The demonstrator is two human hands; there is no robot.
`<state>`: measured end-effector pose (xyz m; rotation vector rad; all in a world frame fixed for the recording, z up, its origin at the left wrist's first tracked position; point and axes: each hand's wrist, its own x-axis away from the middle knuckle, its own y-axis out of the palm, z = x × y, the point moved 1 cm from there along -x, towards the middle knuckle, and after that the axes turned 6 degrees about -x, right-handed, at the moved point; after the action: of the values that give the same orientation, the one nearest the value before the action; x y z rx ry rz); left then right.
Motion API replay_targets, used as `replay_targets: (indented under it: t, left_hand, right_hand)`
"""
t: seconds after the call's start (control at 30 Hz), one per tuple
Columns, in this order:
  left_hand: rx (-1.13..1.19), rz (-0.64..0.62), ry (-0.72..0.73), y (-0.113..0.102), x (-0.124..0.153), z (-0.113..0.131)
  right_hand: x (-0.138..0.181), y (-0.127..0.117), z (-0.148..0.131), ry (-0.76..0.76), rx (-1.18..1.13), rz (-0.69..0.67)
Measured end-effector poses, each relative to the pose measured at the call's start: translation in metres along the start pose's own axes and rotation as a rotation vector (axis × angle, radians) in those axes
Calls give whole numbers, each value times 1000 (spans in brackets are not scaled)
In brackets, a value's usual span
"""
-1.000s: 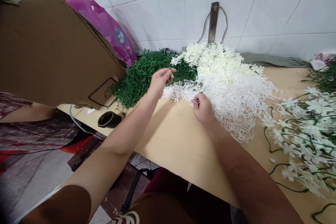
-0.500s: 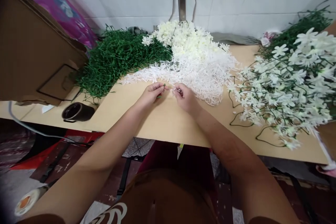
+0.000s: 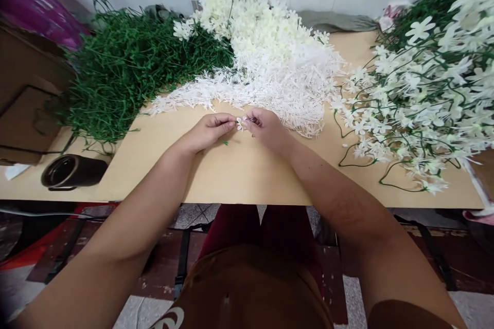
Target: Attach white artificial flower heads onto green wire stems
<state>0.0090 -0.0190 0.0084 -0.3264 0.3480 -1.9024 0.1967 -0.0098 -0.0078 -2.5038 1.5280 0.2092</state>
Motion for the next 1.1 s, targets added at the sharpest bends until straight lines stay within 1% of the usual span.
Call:
replay_targets:
  t: [0.1,0.27,0.37,0.63,0.8,0.93,1.1]
  left_hand:
    - [-13,-41,9,-2,-3,1]
    - [-27,-60,43,-3,-5,-1]
    - [-23,-70,38,-3,-5,-3]
    - [-5,-63,6,-3,-6,0]
    - [33,-40,-22,-3,-5,0]
    - [90,-24,-26,-3,-5,-1]
    - [94,-35,-28,-3,-6,-3]
  right_hand:
    - [0,-1,-1,-11,-8,-3]
    - [-1,0,0,-8,-38,9]
    - [-1,0,1,-1,-54,21]
    - [-2,0,1,55,-76,38]
    - [-2,1,3,45,-100,39]
    - [-2,2,4,60,-121,73]
    - [-1,3,1,72,-138,90]
